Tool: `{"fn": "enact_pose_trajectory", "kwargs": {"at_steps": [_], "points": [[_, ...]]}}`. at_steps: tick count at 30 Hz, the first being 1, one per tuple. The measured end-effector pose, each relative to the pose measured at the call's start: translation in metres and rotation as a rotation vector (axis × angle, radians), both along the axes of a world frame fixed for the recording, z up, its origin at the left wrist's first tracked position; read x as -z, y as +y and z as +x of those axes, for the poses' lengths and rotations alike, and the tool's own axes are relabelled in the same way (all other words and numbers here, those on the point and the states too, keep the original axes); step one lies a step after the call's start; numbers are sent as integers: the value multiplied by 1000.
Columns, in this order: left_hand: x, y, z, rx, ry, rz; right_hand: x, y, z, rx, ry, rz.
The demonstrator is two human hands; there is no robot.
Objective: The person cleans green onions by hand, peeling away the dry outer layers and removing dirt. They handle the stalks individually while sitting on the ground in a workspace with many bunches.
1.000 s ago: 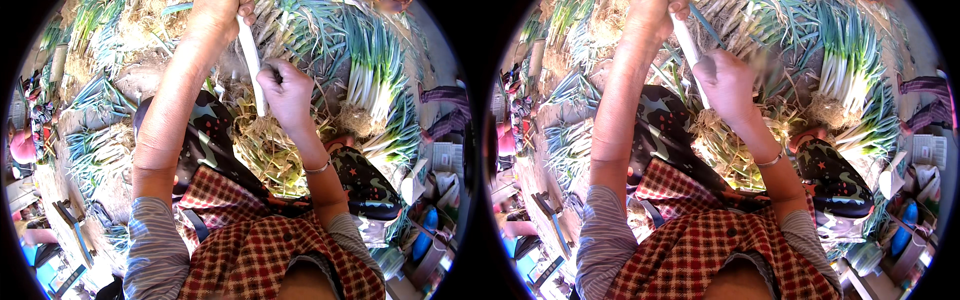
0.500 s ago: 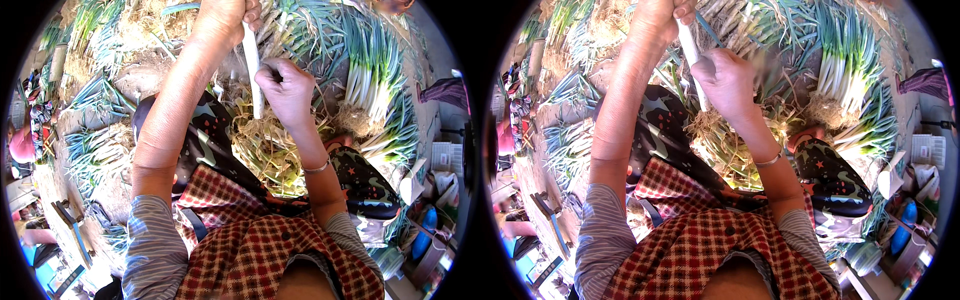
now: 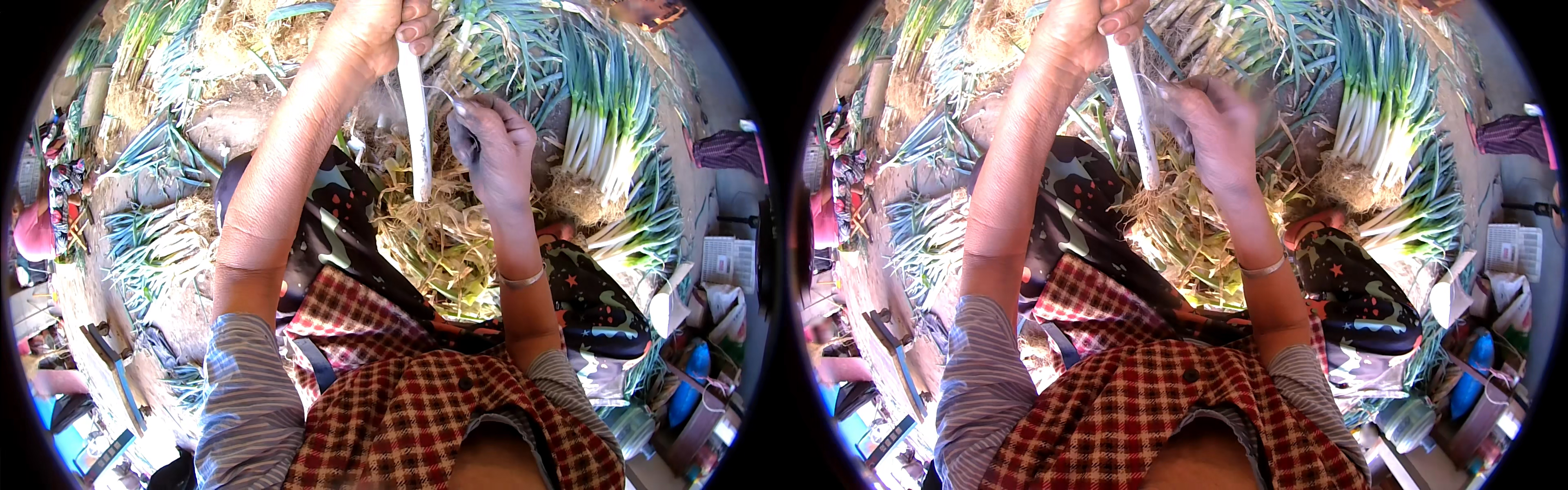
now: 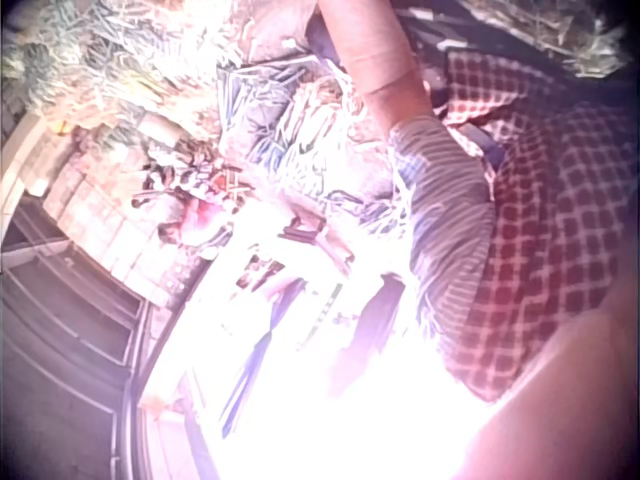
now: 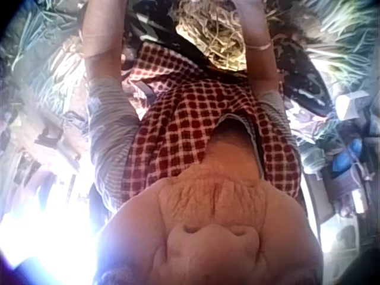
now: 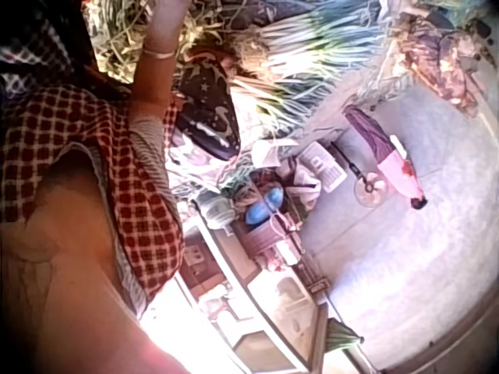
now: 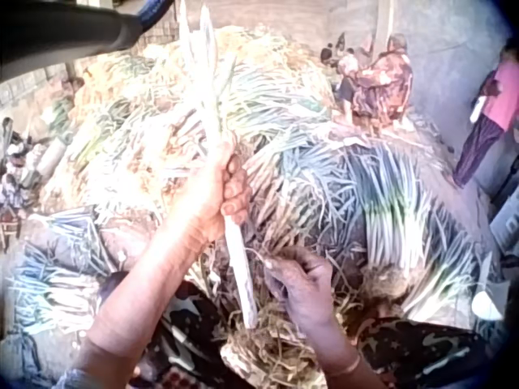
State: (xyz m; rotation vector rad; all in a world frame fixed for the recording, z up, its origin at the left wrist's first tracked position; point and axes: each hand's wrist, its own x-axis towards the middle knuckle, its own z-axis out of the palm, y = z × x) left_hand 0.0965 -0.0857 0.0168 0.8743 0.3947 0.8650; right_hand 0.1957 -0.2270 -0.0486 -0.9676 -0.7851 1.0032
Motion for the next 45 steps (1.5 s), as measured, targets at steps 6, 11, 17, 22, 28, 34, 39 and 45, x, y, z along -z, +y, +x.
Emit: {"fn": "enact_pose_trajectory", "kwargs": {"at_steps": [6,11,17,22,28,34,39,45], "points": [[2,-2,5,-51,29,3,-4,2,-13,102,-402,21],[5,-5,8,-65,11,15,-9,5,-11,90,-616,55],[1,-7,7,-4,-12,24,7,15,-13,354,-919,215],[-1,2,1,-68,29,41,-11,-14,-9,-167,-161,113],[0,3,0,-127,9,30,-1,-21,-16,95,-651,78],[2,-1,4,-201,52,3,9,-14,-18,281,-1216,172],[-1,-3,4,-241,49,18,14,-12,-25,382,-1323,124],[-5,-1,3,-260,5,51,23,-5,-20,440,-958,194]]}}
